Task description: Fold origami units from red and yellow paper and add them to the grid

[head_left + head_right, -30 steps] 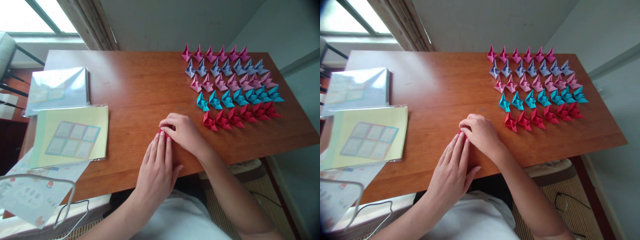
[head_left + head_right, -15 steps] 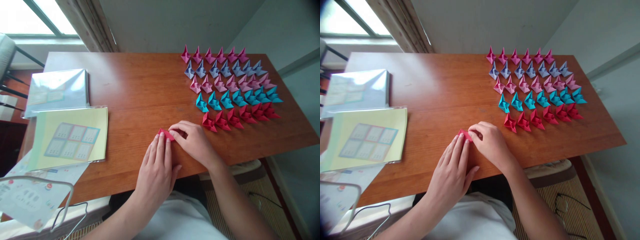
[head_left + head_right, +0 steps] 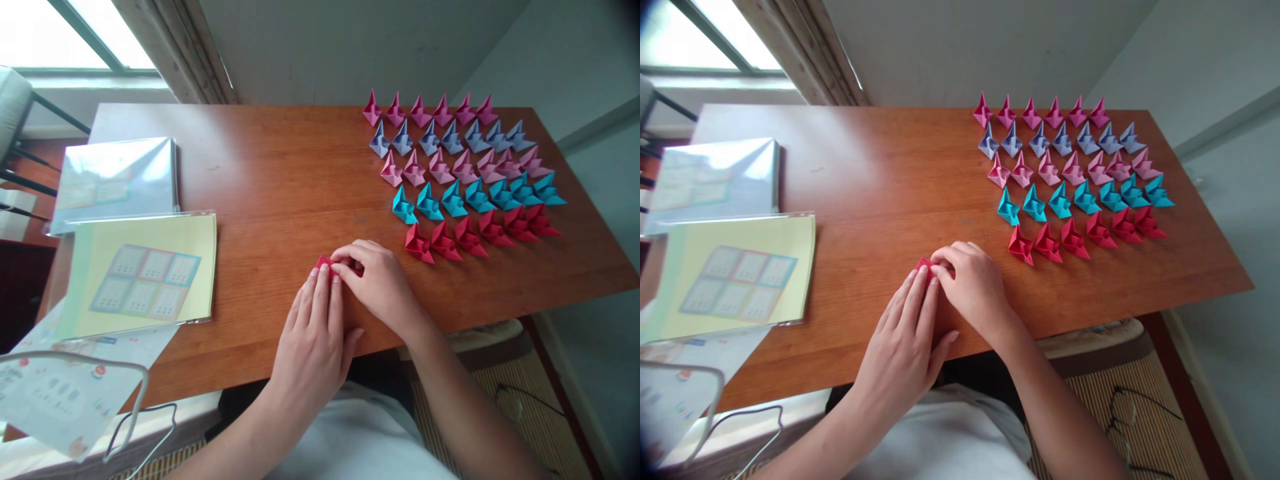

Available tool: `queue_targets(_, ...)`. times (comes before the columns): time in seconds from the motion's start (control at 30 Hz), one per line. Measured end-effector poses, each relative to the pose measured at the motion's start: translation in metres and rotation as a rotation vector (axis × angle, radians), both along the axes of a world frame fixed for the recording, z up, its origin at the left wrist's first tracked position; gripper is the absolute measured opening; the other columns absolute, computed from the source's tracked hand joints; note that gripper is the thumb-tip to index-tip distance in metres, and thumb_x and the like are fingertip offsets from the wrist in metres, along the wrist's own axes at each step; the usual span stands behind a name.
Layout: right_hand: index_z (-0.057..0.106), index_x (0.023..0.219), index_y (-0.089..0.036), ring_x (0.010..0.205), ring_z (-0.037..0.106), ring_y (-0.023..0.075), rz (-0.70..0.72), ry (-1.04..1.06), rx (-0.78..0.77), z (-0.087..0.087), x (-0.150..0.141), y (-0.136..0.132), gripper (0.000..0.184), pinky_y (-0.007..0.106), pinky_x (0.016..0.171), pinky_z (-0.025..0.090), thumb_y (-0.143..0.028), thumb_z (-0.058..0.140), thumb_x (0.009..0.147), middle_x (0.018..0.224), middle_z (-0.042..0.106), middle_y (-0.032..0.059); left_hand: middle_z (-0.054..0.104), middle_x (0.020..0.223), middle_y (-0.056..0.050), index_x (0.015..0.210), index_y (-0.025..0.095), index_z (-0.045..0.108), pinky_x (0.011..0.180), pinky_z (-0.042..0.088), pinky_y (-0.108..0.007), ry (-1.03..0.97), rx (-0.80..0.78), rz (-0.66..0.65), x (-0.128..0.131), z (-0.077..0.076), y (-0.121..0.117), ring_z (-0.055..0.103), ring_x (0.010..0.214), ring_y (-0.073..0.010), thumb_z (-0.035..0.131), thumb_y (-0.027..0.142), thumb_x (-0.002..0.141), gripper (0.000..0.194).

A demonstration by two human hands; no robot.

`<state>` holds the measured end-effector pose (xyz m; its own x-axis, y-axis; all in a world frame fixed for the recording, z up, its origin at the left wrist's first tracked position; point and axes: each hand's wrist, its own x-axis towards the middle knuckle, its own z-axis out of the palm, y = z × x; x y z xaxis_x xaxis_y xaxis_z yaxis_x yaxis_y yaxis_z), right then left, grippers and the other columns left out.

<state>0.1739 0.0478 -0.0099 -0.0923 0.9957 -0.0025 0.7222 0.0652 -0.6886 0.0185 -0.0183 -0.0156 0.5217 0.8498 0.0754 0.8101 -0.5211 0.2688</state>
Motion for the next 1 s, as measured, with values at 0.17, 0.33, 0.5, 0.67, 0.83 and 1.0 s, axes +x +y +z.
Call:
queue_targets(0.17, 0.071, 0.088, -0.023, 0.088, 0.064, 0.0193, 0.002, -0.025, -0.002, -0.001, 0.0, 0.0, 0.01, 0.032, 0.083, 0.049, -0.015, 0.065, 0.09, 0.089, 0.072, 0.0026, 0.029, 0.163, -0.025, 0.153, -0.001, 0.032, 0.122, 0.034, -0.049, 0.004, -0.013, -0.009, -0.001, 0.001, 0.0, 0.024, 0.153, -0.0366, 0.055, 0.036, 0.095, 0.072)
queue_targets(0.33, 0.071, 0.088, -0.022, 0.089, 0.064, 0.0198, 0.007, -0.027, 0.02, 0.0, 0.0, -0.002, 0.011, 0.033, 0.084, 0.05, -0.014, 0.064, 0.09, 0.09, 0.072, 0.0029, 0.03, 0.163, -0.025, 0.153, 0.0, 0.033, 0.12, 0.036, -0.049, 0.014, 0.0, -0.014, -0.002, 0.001, 0.002, 0.028, 0.152, -0.0367, 0.056, 0.035, 0.094, 0.072)
queue_targets(0.5, 0.073, 0.093, -0.023, 0.089, 0.065, 0.0187, 0.028, -0.003, 0.012, 0.002, -0.001, 0.002, 0.013, 0.031, 0.08, 0.051, -0.016, 0.063, 0.092, 0.094, 0.071, 0.0035, 0.03, 0.162, -0.025, 0.152, -0.001, 0.034, 0.12, 0.037, -0.049, 0.027, 0.008, -0.015, -0.001, 0.001, 0.002, 0.029, 0.152, -0.0368, 0.055, 0.037, 0.095, 0.071)
queue_targets(0.67, 0.075, 0.09, -0.022, 0.093, 0.064, 0.0179, 0.125, 0.002, 0.015, 0.002, -0.001, 0.014, 0.017, 0.03, 0.085, 0.049, -0.011, 0.062, 0.091, 0.095, 0.071, 0.0029, 0.032, 0.162, -0.025, 0.151, -0.001, 0.035, 0.119, 0.038, -0.048, 0.028, 0.023, -0.014, -0.001, 0.002, 0.002, 0.032, 0.15, -0.0365, 0.054, 0.038, 0.096, 0.071)
queue_targets(0.83, 0.075, 0.089, -0.022, 0.089, 0.064, 0.017, 0.159, 0.015, -0.017, 0.003, 0.0, 0.02, 0.018, 0.029, 0.081, 0.049, -0.011, 0.062, 0.091, 0.093, 0.071, 0.0023, 0.031, 0.162, -0.026, 0.152, -0.002, 0.034, 0.12, 0.037, -0.048, 0.024, 0.025, -0.021, -0.001, 0.002, 0.002, 0.03, 0.151, -0.037, 0.055, 0.038, 0.095, 0.072)
queue_targets(1.0, 0.076, 0.089, -0.022, 0.088, 0.064, 0.0166, 0.166, 0.023, -0.022, 0.003, 0.002, 0.02, 0.018, 0.029, 0.08, 0.048, -0.01, 0.062, 0.09, 0.092, 0.071, 0.002, 0.03, 0.162, -0.026, 0.152, -0.002, 0.033, 0.12, 0.037, -0.048, 0.029, 0.022, -0.028, -0.001, 0.0, 0.002, 0.029, 0.151, -0.037, 0.055, 0.038, 0.095, 0.073)
